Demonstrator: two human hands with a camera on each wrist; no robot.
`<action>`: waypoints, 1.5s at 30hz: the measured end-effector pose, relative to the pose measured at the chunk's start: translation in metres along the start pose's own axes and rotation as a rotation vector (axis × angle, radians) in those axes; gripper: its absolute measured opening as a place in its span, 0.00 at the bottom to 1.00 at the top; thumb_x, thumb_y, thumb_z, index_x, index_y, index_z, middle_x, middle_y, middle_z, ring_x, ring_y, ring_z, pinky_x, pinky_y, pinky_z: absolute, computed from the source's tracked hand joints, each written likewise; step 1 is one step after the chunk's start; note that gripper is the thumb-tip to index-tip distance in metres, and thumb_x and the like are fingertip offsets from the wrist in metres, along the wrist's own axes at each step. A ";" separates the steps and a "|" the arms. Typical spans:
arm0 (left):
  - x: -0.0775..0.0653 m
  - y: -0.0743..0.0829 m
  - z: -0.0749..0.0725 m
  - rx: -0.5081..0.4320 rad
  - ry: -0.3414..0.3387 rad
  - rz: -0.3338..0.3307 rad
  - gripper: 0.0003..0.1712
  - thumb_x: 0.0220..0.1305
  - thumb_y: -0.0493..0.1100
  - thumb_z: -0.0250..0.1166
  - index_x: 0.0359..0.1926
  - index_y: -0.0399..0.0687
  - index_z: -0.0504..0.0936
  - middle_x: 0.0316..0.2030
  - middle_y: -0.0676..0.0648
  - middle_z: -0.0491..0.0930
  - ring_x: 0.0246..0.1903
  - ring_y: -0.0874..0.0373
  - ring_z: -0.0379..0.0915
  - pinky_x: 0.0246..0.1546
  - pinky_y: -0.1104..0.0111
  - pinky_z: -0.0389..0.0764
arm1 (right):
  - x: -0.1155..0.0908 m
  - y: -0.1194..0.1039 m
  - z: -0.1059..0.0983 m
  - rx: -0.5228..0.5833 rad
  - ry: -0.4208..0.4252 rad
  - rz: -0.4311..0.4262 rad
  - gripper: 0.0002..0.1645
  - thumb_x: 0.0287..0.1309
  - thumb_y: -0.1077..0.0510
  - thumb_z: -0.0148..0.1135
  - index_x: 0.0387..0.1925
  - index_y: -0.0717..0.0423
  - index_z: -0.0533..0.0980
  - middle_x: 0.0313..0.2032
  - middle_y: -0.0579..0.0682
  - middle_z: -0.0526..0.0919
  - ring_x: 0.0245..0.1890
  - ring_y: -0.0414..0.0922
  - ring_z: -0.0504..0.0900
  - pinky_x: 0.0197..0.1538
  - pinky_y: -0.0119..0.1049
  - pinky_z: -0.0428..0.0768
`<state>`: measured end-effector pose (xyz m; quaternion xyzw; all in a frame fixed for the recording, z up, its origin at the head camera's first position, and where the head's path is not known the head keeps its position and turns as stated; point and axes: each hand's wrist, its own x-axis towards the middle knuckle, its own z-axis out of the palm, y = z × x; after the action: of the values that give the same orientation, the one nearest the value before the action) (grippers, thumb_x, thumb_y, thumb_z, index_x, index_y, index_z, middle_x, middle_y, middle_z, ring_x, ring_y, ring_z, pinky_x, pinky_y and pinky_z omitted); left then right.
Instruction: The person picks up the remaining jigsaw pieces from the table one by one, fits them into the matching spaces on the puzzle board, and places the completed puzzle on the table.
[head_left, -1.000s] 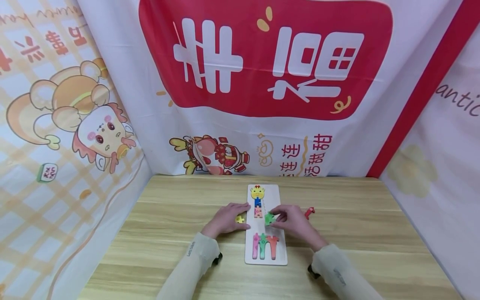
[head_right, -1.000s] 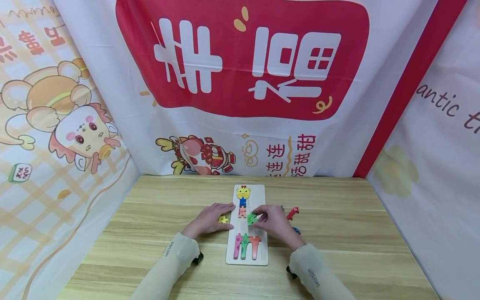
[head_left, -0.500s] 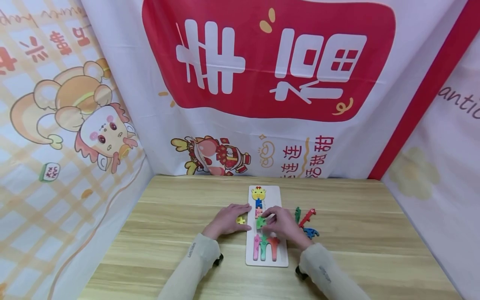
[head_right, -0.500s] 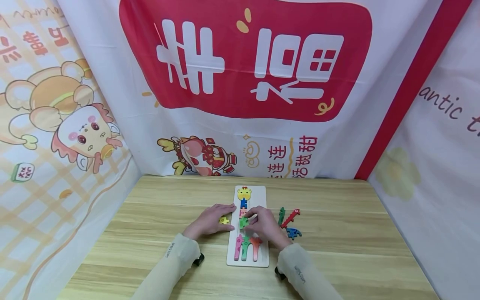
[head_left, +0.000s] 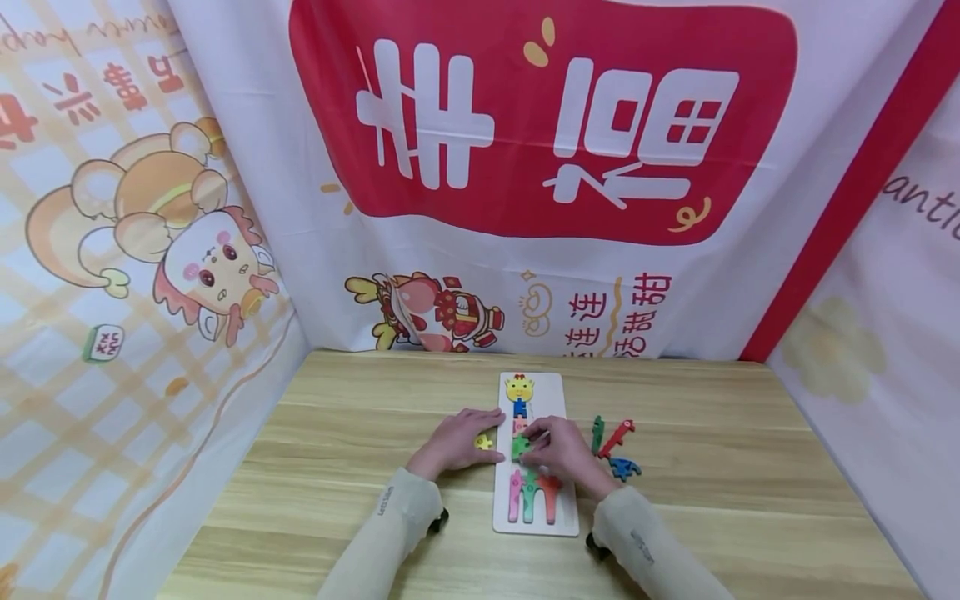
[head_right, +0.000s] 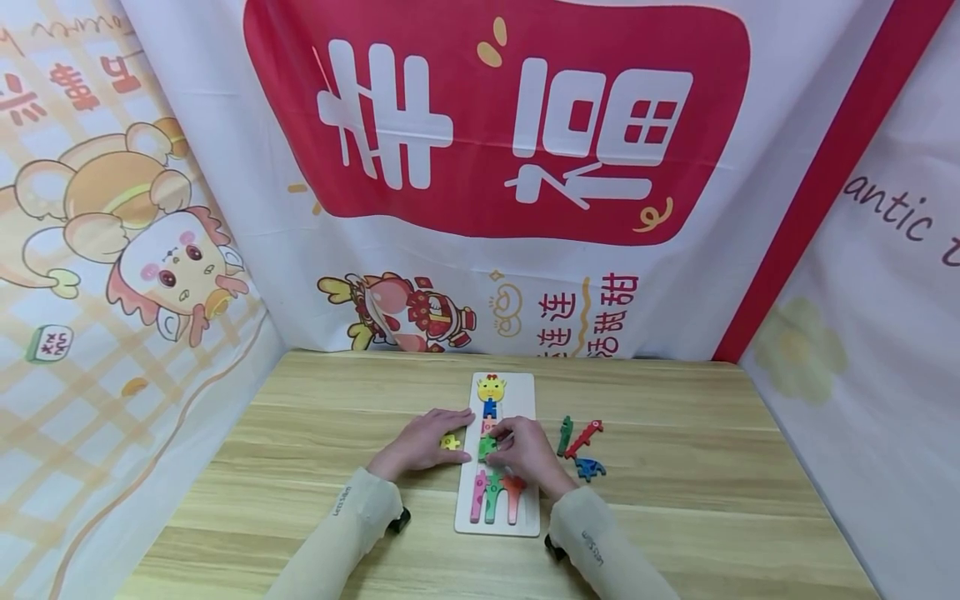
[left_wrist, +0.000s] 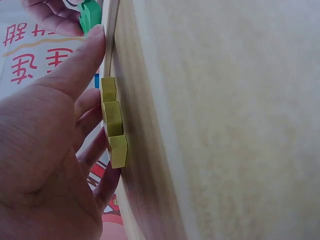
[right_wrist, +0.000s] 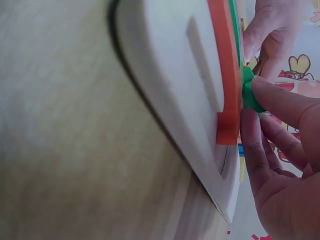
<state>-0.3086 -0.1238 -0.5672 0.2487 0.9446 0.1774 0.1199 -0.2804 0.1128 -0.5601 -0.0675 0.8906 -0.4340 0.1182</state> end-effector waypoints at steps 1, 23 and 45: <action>0.000 0.000 0.000 0.002 0.000 0.000 0.46 0.65 0.69 0.66 0.78 0.63 0.64 0.79 0.56 0.62 0.78 0.50 0.57 0.76 0.45 0.60 | 0.000 0.000 0.000 0.000 0.003 0.001 0.20 0.51 0.56 0.81 0.47 0.49 0.85 0.40 0.46 0.85 0.36 0.42 0.82 0.38 0.36 0.85; 0.001 0.000 0.001 -0.012 -0.009 -0.016 0.46 0.65 0.70 0.66 0.79 0.65 0.63 0.79 0.57 0.61 0.78 0.51 0.56 0.77 0.45 0.59 | 0.005 -0.003 0.003 -0.067 0.033 0.015 0.20 0.49 0.57 0.83 0.45 0.49 0.87 0.37 0.45 0.86 0.35 0.43 0.81 0.41 0.37 0.85; 0.002 -0.001 0.002 -0.011 -0.016 -0.022 0.46 0.65 0.70 0.66 0.79 0.66 0.63 0.79 0.58 0.61 0.78 0.51 0.56 0.77 0.45 0.59 | 0.006 -0.008 0.003 -0.180 0.019 -0.001 0.24 0.48 0.56 0.84 0.49 0.50 0.88 0.35 0.44 0.84 0.36 0.44 0.80 0.39 0.36 0.85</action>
<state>-0.3100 -0.1233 -0.5699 0.2390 0.9453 0.1793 0.1310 -0.2851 0.1047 -0.5565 -0.0743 0.9270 -0.3530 0.1028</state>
